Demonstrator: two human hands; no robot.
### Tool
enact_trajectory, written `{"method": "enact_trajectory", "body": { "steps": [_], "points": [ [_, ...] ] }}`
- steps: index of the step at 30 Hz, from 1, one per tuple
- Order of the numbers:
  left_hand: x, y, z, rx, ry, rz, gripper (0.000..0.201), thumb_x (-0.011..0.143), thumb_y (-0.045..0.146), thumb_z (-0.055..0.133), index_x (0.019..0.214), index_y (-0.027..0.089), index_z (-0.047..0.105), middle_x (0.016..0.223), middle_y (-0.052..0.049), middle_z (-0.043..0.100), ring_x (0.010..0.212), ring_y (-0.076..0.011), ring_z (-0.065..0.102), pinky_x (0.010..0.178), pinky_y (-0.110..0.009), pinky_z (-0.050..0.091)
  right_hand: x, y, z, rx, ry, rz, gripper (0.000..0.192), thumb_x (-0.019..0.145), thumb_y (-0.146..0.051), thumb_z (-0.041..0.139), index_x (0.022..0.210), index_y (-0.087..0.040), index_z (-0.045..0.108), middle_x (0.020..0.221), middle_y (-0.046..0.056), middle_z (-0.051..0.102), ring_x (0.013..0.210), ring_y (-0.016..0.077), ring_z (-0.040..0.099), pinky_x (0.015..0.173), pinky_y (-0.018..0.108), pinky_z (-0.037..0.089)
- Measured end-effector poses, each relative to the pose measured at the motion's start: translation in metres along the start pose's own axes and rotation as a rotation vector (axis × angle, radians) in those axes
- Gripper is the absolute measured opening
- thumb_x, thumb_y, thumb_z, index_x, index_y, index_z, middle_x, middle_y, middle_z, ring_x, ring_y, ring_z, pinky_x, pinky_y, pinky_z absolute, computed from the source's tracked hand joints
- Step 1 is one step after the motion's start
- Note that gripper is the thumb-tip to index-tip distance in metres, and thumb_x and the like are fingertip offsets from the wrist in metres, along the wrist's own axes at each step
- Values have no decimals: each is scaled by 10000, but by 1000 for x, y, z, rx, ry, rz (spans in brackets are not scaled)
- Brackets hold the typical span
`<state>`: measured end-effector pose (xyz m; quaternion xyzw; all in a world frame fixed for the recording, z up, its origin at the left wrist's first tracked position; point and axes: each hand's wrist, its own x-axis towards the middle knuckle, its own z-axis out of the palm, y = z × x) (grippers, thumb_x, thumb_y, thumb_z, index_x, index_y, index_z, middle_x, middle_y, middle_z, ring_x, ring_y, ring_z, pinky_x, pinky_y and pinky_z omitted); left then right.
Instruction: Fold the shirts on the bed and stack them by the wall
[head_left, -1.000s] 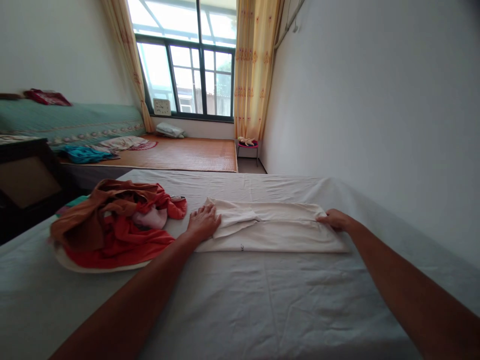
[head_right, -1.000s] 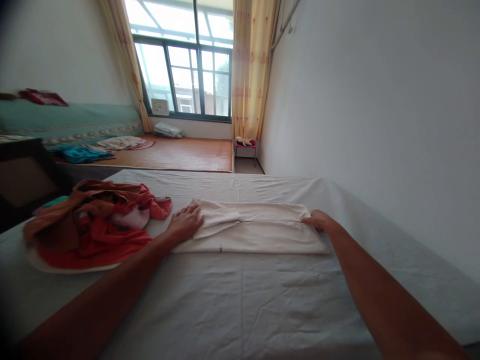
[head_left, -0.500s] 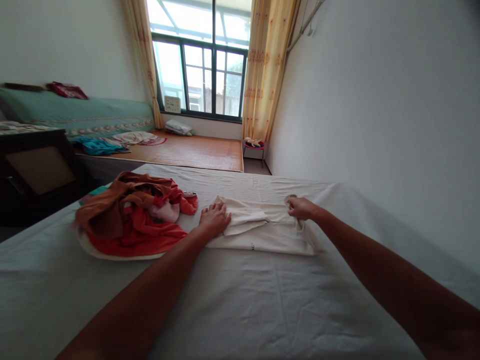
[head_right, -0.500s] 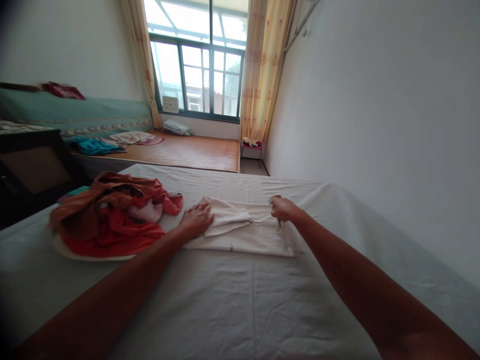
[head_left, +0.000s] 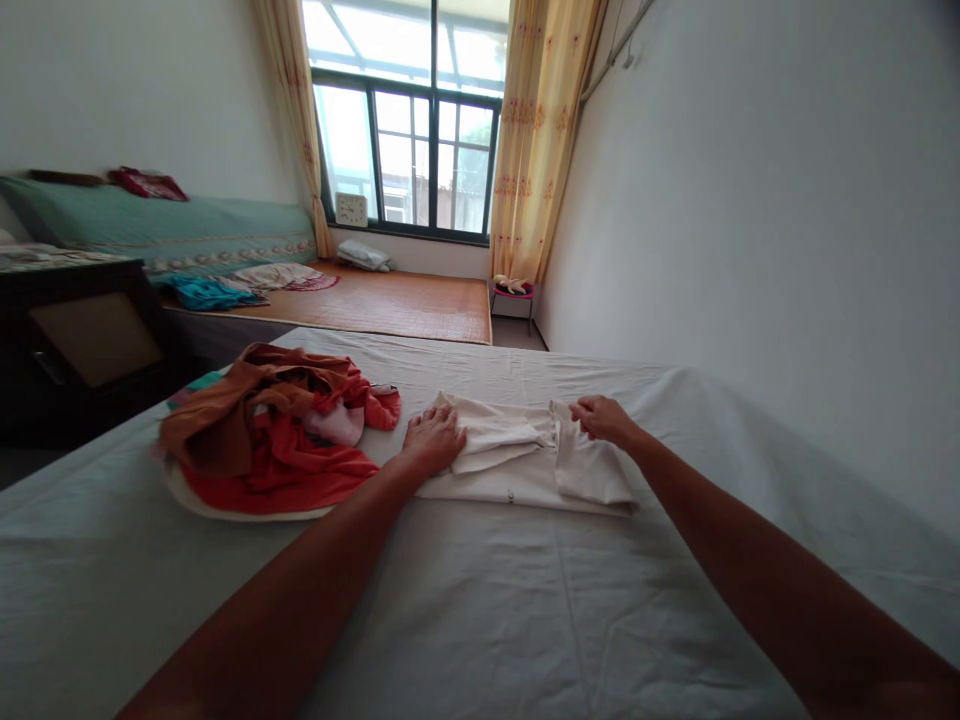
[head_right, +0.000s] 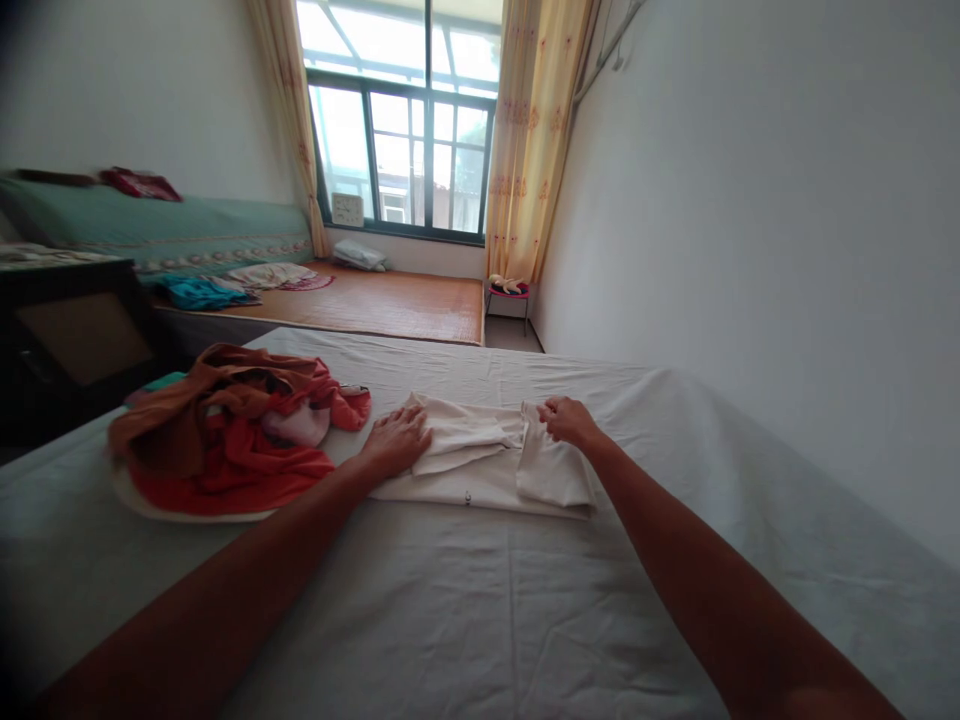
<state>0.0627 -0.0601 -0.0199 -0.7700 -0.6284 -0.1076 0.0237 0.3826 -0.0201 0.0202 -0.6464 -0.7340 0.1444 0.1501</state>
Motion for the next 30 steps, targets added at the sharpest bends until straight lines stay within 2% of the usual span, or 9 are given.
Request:
{"method": "enact_trajectory", "body": {
  "steps": [2, 5, 8, 12, 15, 19, 24, 27, 30],
  "points": [
    [0, 1, 0, -6, 0, 1, 503, 916, 428, 316, 1315, 175, 490, 1452, -112, 407, 1295, -321, 371, 1010, -501, 317, -1, 6, 7, -45, 75, -69, 271, 895, -327, 472, 984, -182, 682, 997, 98, 715, 911, 194, 659, 819, 302, 481],
    [0, 1, -1, -15, -1, 0, 497, 913, 427, 325, 1313, 182, 492, 1444, -110, 417, 1291, -321, 379, 1010, -500, 321, -8, 14, 29, -127, 112, -309, 351, 908, -323, 448, 1209, -258, 617, 1329, 53, 569, 1258, 228, 470, 1049, 401, 347],
    [0, 1, -2, -17, 2, -1, 500, 909, 426, 335, 1317, 181, 490, 1444, -106, 418, 1295, -323, 374, 1015, -500, 320, -16, 20, 45, -125, 59, -503, 421, 947, -320, 339, 1324, -289, 524, 1396, -7, 500, 1341, 198, 374, 1118, 422, 266],
    [0, 0, -1, -3, -1, -5, 499, 910, 425, 332, 1319, 188, 490, 1447, -96, 418, 1290, -324, 381, 1013, -497, 326, -23, 30, 38, -28, -6, -600, 401, 923, -305, 387, 1278, -261, 567, 1322, 4, 576, 1312, 185, 415, 1103, 374, 311],
    [0, 0, -1, 1, -1, -3, 497, 911, 427, 330, 1317, 191, 493, 1448, -95, 417, 1288, -324, 385, 1013, -496, 327, -31, 47, 26, -13, 124, -476, 354, 870, -272, 467, 1184, -220, 622, 1240, 58, 629, 1235, 212, 495, 1061, 379, 364],
    [1, 1, 0, -14, 16, 6, 489, 910, 423, 339, 1310, 191, 498, 1433, -108, 432, 1278, -324, 399, 1004, -503, 335, -46, 69, 16, -3, 293, -33, 462, 821, -349, 550, 1226, -125, 544, 1210, 160, 612, 1021, 250, 623, 926, 396, 465],
    [-1, -1, 0, -41, 30, 7, 453, 900, 422, 382, 1268, 210, 539, 1413, -107, 457, 1274, -330, 406, 997, -522, 349, -66, 65, 10, 344, 72, 307, 669, 732, -453, 670, 1279, -132, 454, 1104, 154, 658, 917, 259, 656, 761, 358, 524],
    [0, -4, -4, -78, 118, 46, 390, 873, 367, 452, 1198, 209, 597, 1380, -103, 492, 1271, -327, 409, 1001, -517, 361, -71, 51, 2, 713, -146, 323, 569, 702, -409, 709, 1180, -162, 523, 1074, 134, 677, 848, 241, 678, 645, 316, 539],
    [3, -4, -12, -223, 226, 127, 319, 848, 256, 477, 1107, 198, 653, 1272, -88, 583, 1200, -271, 485, 1013, -436, 387, -66, 27, -8, 973, -220, 221, 525, 656, -353, 753, 1109, -185, 549, 1042, 105, 691, 821, 222, 682, 653, 304, 549]
  ]
}}
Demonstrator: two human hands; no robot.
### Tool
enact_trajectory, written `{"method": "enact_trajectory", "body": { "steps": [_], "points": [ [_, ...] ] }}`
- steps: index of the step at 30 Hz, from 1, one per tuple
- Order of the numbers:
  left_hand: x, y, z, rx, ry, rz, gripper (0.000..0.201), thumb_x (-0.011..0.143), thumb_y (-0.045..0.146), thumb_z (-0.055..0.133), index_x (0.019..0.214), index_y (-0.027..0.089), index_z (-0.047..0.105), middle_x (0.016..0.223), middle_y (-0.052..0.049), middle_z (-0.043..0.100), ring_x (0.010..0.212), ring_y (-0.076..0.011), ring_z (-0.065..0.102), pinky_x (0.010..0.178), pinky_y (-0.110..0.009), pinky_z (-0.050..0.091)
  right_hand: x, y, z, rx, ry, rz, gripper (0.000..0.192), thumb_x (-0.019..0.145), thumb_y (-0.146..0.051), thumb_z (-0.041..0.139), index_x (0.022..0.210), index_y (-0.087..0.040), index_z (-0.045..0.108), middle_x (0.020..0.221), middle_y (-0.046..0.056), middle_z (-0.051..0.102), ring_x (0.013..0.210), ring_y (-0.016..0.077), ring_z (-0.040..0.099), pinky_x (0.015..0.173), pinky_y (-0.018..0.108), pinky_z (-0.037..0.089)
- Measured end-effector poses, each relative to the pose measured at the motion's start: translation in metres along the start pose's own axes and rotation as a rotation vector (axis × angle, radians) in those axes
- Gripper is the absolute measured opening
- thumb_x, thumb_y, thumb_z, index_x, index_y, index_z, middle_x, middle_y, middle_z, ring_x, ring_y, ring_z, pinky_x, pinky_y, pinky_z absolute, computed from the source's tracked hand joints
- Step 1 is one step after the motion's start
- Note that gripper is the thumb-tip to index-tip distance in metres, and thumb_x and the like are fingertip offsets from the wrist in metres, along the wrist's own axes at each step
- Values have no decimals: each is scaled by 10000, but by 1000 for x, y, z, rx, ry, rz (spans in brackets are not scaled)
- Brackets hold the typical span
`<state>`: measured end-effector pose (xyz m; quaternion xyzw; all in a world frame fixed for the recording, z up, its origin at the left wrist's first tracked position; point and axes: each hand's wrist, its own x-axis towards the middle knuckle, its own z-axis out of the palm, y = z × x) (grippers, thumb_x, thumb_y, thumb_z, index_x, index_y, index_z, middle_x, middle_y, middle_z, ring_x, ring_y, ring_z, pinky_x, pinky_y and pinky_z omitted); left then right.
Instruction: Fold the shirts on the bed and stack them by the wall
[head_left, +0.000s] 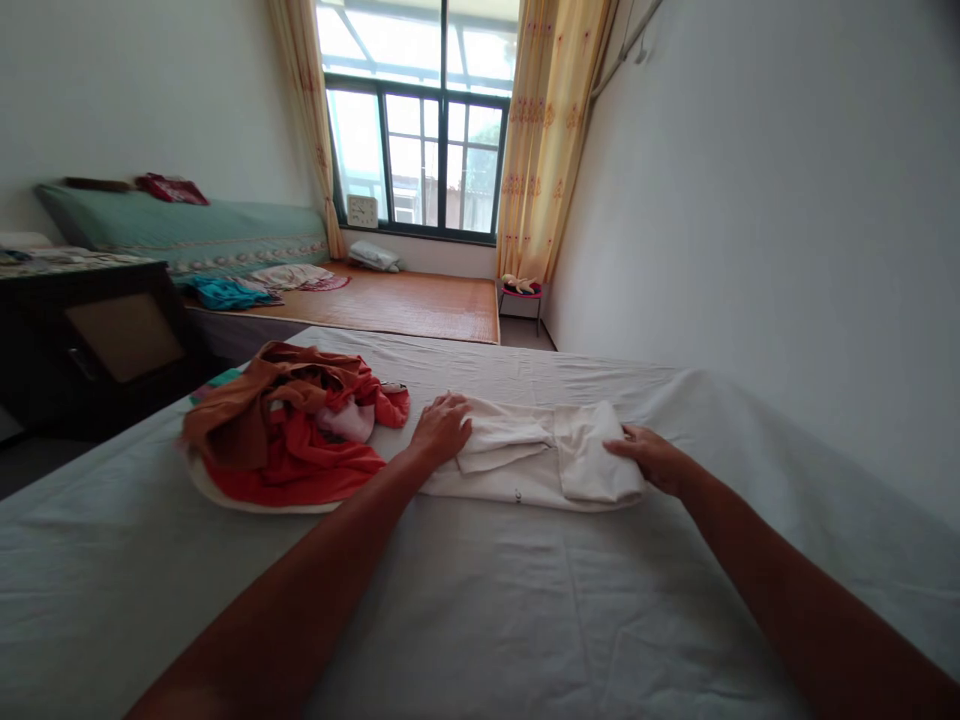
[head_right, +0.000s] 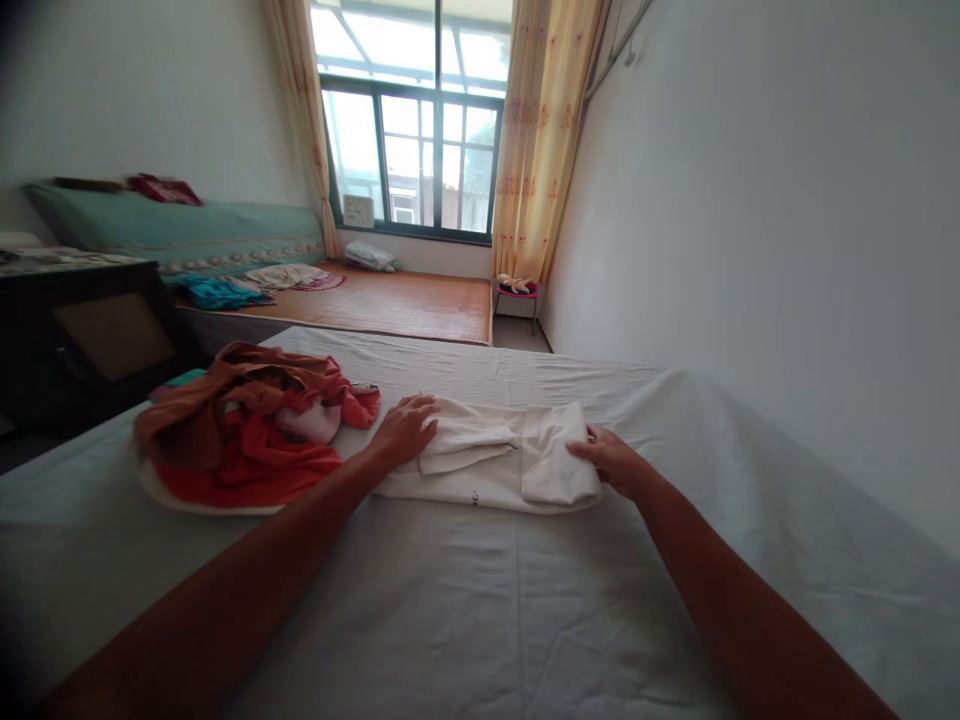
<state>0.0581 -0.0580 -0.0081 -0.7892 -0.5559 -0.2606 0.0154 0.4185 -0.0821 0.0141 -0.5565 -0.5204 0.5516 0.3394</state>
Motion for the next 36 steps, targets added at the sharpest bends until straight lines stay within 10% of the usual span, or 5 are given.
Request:
{"method": "enact_trajectory", "body": {
  "steps": [13, 20, 28, 31, 36],
  "points": [
    [4, 8, -8, -1270, -265, -388, 606, 790, 635, 523, 1028, 89, 631, 781, -87, 670, 652, -165, 624, 556, -249, 482, 30, -63, 193, 86, -332, -273, 632, 730, -359, 713, 1282, -230, 433, 791, -7, 632, 616, 134, 622, 501, 243, 527],
    [2, -15, -8, -1215, -176, -331, 535, 713, 344, 659, 1182, 116, 545, 986, -111, 680, 825, -215, 647, 698, -305, 515, 42, -47, 161, -33, 16, -443, 389, 830, -411, 559, 1157, -204, 522, 976, 54, 650, 663, 119, 622, 572, 262, 529],
    [5, -20, -16, -78, 64, -150, 549, 856, 217, 481, 1393, 154, 389, 1433, -124, 416, 1333, -249, 348, 1120, -412, 273, 40, -11, 161, -889, 40, -849, 382, 907, -380, 442, 1246, -259, 572, 1286, 74, 595, 1277, 264, 428, 1061, 473, 322],
    [-1, -9, -11, 1, -55, 49, 415, 938, 307, 366, 1326, 233, 495, 1431, -58, 440, 1346, -222, 335, 1130, -399, 260, 41, 1, 166, -1053, -26, -821, 494, 923, -468, 397, 1372, -271, 459, 1436, 60, 452, 1376, 271, 294, 1118, 500, 199],
    [-12, -2, 12, 17, -264, -17, 502, 946, 490, 297, 1385, 289, 433, 1484, -43, 377, 1390, -272, 266, 1118, -482, 221, 63, 18, 155, -972, 139, -704, 510, 917, -405, 397, 1354, -155, 472, 1472, 150, 378, 1392, 297, 257, 1121, 499, 199]
  ]
}}
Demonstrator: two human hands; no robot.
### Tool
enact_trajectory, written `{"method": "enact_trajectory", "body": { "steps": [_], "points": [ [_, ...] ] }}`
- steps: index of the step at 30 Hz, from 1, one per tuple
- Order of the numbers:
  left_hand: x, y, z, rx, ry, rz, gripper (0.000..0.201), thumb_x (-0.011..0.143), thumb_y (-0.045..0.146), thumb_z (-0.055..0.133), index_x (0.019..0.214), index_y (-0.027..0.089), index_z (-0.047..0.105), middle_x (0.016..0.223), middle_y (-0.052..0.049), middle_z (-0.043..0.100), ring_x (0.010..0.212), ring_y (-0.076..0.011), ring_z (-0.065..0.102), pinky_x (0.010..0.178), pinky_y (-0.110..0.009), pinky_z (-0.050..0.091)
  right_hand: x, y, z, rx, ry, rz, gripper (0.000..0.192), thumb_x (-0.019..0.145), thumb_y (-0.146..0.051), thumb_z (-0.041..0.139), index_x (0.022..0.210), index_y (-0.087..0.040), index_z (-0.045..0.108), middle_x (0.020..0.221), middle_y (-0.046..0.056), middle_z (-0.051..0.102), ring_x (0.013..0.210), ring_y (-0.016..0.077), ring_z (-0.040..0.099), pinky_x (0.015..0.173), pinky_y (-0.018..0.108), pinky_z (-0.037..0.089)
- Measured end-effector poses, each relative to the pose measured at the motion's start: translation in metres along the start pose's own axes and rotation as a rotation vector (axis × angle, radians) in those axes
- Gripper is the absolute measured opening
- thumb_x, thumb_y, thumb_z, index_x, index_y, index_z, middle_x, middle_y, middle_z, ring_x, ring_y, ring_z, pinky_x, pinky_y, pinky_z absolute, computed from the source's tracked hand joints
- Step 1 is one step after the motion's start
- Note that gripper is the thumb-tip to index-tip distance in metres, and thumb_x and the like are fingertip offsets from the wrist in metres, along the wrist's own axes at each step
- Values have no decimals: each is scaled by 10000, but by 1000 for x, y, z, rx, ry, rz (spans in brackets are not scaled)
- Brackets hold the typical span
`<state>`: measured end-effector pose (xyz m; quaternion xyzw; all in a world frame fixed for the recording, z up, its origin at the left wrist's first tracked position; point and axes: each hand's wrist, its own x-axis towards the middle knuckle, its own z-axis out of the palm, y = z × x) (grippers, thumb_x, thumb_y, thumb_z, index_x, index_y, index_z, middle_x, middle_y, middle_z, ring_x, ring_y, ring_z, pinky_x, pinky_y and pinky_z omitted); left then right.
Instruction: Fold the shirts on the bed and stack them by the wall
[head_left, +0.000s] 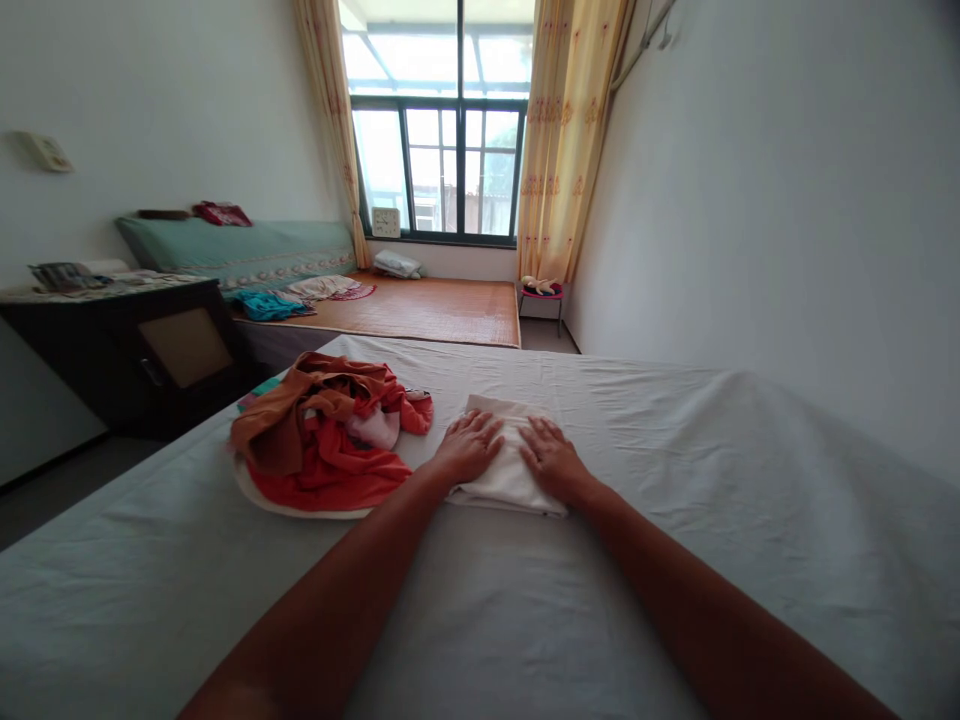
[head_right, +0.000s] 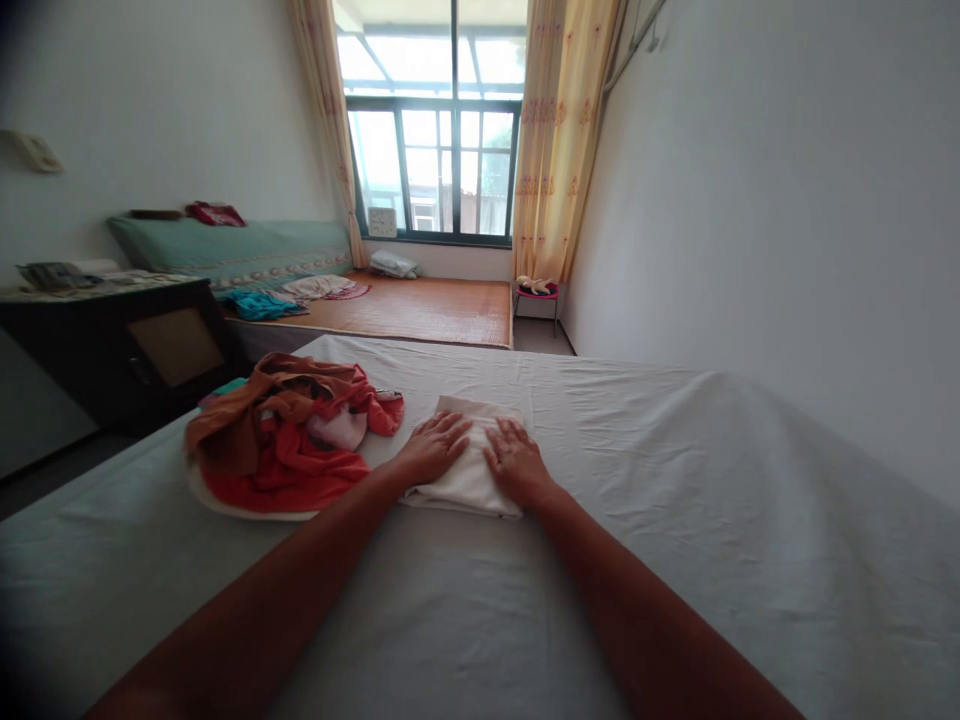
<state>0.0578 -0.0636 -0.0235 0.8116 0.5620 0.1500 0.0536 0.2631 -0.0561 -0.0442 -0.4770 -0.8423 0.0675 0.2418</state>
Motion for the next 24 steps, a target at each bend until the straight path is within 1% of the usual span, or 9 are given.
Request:
{"method": "enact_trajectory", "body": {
  "steps": [2, 3, 6, 9, 12, 15, 18, 21, 24],
  "points": [
    [0, -2, 4, -13, -6, -17, 507, 947, 496, 283, 1393, 299, 421, 1496, -40, 356, 1398, -269, 251, 1120, -480, 213, 4, 11, 0, 140, 107, 127, 573, 856, -419, 494, 1338, -112, 463, 1433, 202, 413, 1362, 325, 314, 1103, 521, 242],
    [0, -3, 5, -19, 1, -17, 505, 947, 497, 282, 1391, 302, 424, 1496, -39, 356, 1398, -268, 251, 1120, -478, 212, 5, 14, -2, 254, 146, 196, 625, 817, -437, 546, 1344, -118, 442, 1409, 205, 442, 1335, 327, 360, 1083, 522, 287],
    [1, -6, 4, -22, 20, -7, 498, 944, 493, 295, 1380, 301, 440, 1488, -39, 369, 1392, -275, 260, 1119, -475, 221, 6, 10, -11, 701, 184, 412, 731, 706, -465, 670, 1327, -178, 415, 1346, 166, 515, 1223, 303, 505, 959, 452, 463],
    [2, -6, 4, -13, 38, 12, 500, 944, 491, 296, 1369, 283, 457, 1472, -48, 392, 1379, -281, 281, 1116, -467, 237, 3, -10, -20, 1121, 87, 533, 630, 666, -420, 726, 1195, -169, 493, 1231, 161, 603, 1059, 286, 621, 849, 403, 537],
    [4, -6, 4, -22, 58, 39, 486, 944, 487, 304, 1336, 273, 495, 1437, -43, 438, 1356, -263, 326, 1116, -436, 258, 1, -29, -25, 1327, -25, 539, 476, 687, -382, 715, 1072, -166, 537, 1064, 133, 681, 890, 255, 673, 789, 397, 557],
    [8, -9, 1, -79, 102, 24, 476, 963, 441, 266, 1304, 235, 526, 1406, -51, 474, 1323, -209, 379, 1113, -377, 285, 0, -32, -35, 1313, 23, 543, 446, 665, -305, 722, 1047, -186, 525, 997, 86, 697, 811, 217, 671, 730, 357, 563],
    [13, -14, -3, -109, 162, -34, 505, 979, 386, 200, 1326, 170, 497, 1399, -73, 482, 1319, -163, 384, 1118, -324, 277, -2, -13, -60, 1186, 97, 478, 465, 674, -292, 705, 1090, -208, 516, 1014, 56, 693, 792, 190, 655, 694, 316, 554],
    [13, -18, -3, -27, 79, -88, 508, 974, 394, 213, 1329, 166, 497, 1410, -81, 474, 1338, -187, 365, 1124, -357, 261, -11, 26, -103, 1030, 179, 380, 493, 705, -341, 687, 1153, -226, 516, 1058, 50, 681, 824, 189, 643, 709, 305, 543],
    [11, -18, 1, 93, -14, -96, 512, 952, 457, 276, 1359, 217, 473, 1464, -66, 408, 1370, -249, 315, 1120, -433, 244, -29, 84, -155, 903, 247, 406, 542, 723, -379, 680, 1215, -238, 501, 1080, 58, 674, 835, 206, 643, 697, 315, 538]
  ]
}}
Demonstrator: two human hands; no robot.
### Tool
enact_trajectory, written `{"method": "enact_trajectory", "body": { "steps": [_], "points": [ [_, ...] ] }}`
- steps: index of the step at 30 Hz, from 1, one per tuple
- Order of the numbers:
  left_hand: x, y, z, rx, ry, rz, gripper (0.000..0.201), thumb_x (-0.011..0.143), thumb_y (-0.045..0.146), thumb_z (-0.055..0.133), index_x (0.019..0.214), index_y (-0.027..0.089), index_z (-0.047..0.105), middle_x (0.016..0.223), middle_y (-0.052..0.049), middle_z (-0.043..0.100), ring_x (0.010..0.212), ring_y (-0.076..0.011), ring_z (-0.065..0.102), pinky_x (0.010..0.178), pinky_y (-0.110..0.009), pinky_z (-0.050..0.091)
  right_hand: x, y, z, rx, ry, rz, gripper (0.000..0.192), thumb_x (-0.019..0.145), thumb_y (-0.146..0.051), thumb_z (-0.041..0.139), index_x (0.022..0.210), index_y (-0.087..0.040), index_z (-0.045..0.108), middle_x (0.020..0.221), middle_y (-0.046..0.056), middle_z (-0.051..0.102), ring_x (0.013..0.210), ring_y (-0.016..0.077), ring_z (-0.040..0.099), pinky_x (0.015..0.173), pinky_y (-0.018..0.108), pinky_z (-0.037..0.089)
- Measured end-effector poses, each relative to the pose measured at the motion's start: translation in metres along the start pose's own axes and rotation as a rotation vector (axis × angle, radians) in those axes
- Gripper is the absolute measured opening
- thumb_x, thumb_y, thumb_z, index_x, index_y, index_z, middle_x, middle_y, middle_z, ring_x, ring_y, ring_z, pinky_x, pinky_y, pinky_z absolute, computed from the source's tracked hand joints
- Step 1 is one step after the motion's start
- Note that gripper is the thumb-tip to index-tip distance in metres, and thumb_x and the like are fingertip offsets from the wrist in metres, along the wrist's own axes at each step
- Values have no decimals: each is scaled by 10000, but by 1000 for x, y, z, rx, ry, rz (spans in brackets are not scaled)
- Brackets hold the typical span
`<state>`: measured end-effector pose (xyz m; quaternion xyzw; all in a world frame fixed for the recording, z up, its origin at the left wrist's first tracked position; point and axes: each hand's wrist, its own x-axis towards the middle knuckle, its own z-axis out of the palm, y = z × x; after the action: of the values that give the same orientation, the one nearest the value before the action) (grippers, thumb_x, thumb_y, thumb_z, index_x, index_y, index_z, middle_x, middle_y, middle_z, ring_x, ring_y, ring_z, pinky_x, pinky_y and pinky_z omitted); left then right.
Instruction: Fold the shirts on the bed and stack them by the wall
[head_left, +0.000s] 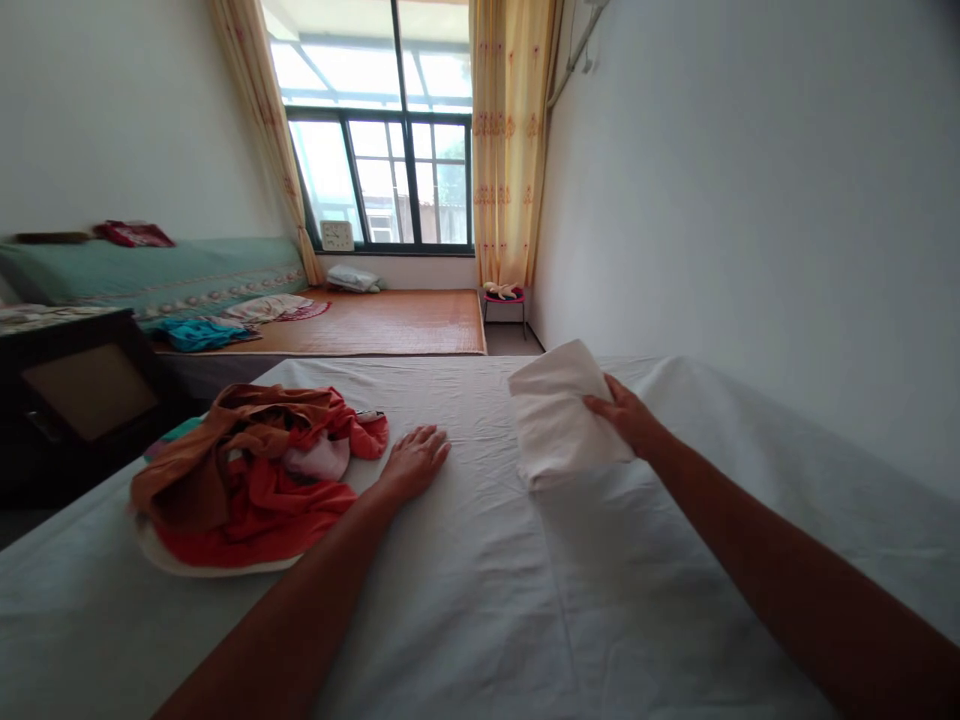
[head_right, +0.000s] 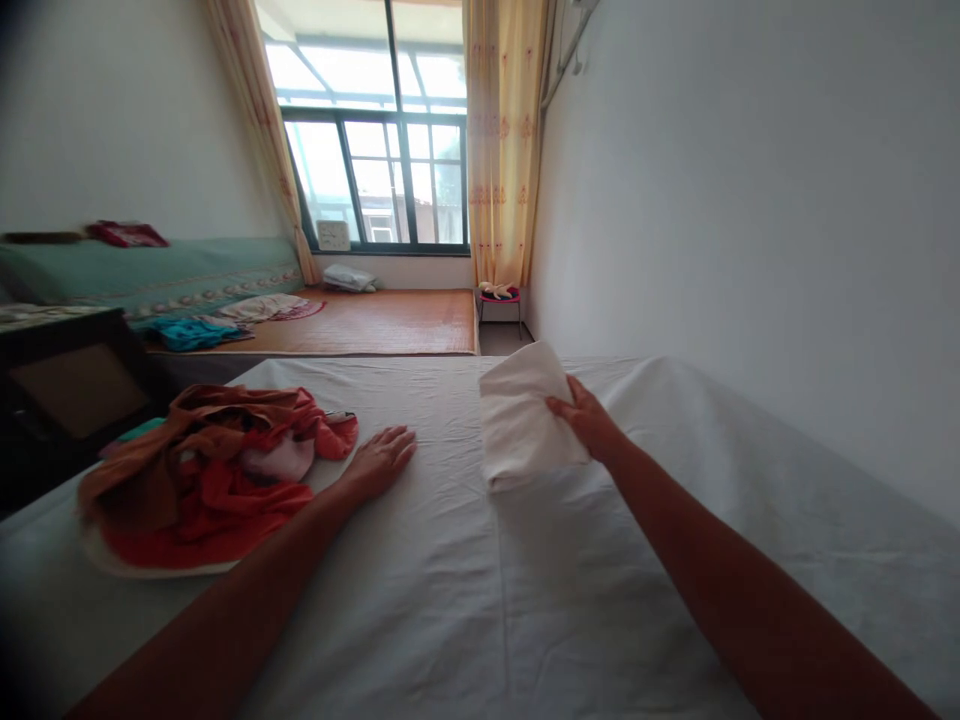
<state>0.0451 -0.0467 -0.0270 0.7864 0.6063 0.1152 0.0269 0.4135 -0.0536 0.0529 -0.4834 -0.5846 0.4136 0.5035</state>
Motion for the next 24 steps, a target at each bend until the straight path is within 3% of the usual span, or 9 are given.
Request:
{"method": "enact_trajectory", "body": {
  "steps": [3, 6, 8, 10, 12, 15, 18, 21, 24],
  "points": [
    [2, 2, 4, 64, -33, 0, 552, 942, 495, 274, 1421, 247, 388, 1514, -50, 320, 1402, -262, 247, 1124, -464, 207, 7, 9, -93, -107, 99, 30, 539, 735, -385, 678, 1226, -238, 513, 1128, 87, 657, 856, 221, 647, 691, 321, 531],
    [9, 0, 5, 86, -73, -21, 579, 943, 509, 242, 1455, 251, 324, 1539, -51, 251, 1423, -252, 191, 1130, -475, 166, 10, 32, -179, -293, 138, 159, 534, 781, -365, 637, 1277, -219, 506, 1180, 166, 629, 867, 248, 655, 680, 348, 514],
    [16, -2, 5, 92, -101, -39, 596, 941, 517, 230, 1467, 244, 294, 1550, -57, 211, 1430, -253, 160, 1129, -488, 152, 11, 50, -217, -569, 262, 208, 558, 793, -299, 633, 1310, -140, 499, 1228, 262, 576, 998, 283, 628, 748, 364, 487],
    [22, -4, 5, 96, -125, -63, 609, 939, 525, 219, 1474, 239, 274, 1556, -60, 181, 1434, -259, 141, 1123, -500, 154, 12, 67, -232, -908, 353, 194, 564, 801, -277, 622, 1312, -72, 501, 1288, 320, 507, 1157, 337, 539, 862, 424, 438],
    [25, -4, 5, 101, -128, -76, 613, 938, 528, 211, 1476, 240, 267, 1559, -59, 170, 1435, -261, 135, 1118, -505, 162, 12, 84, -224, -1166, 352, 92, 538, 834, -331, 576, 1316, -101, 508, 1360, 273, 468, 1264, 356, 435, 972, 484, 366],
    [25, -5, 6, 110, -93, -68, 600, 943, 520, 211, 1470, 244, 283, 1554, -60, 192, 1432, -259, 152, 1115, -502, 174, 11, 109, -192, -1276, 177, -44, 493, 893, -432, 442, 1328, -206, 503, 1398, 133, 485, 1315, 292, 392, 1071, 474, 298],
    [21, -6, 6, 118, -50, -42, 568, 947, 493, 237, 1449, 247, 333, 1538, -55, 253, 1420, -255, 198, 1114, -484, 198, 11, 125, -167, -1297, 10, 34, 516, 912, -467, 346, 1356, -237, 471, 1433, 88, 453, 1330, 264, 383, 1096, 482, 273],
    [18, -6, 6, 114, -9, -24, 515, 950, 437, 279, 1411, 245, 403, 1504, -50, 342, 1395, -242, 270, 1113, -447, 237, 17, 116, -148, -1369, -62, 168, 514, 904, -426, 350, 1352, -209, 477, 1450, 113, 424, 1327, 312, 374, 1048, 549, 307],
    [13, -1, 4, 105, 44, -15, 462, 947, 365, 318, 1363, 227, 467, 1451, -64, 429, 1357, -229, 346, 1101, -413, 279, 24, 85, -101, -1434, -53, 43, 480, 872, -307, 415, 1323, -173, 504, 1427, 141, 445, 1311, 336, 375, 984, 557, 366]
  ]
}}
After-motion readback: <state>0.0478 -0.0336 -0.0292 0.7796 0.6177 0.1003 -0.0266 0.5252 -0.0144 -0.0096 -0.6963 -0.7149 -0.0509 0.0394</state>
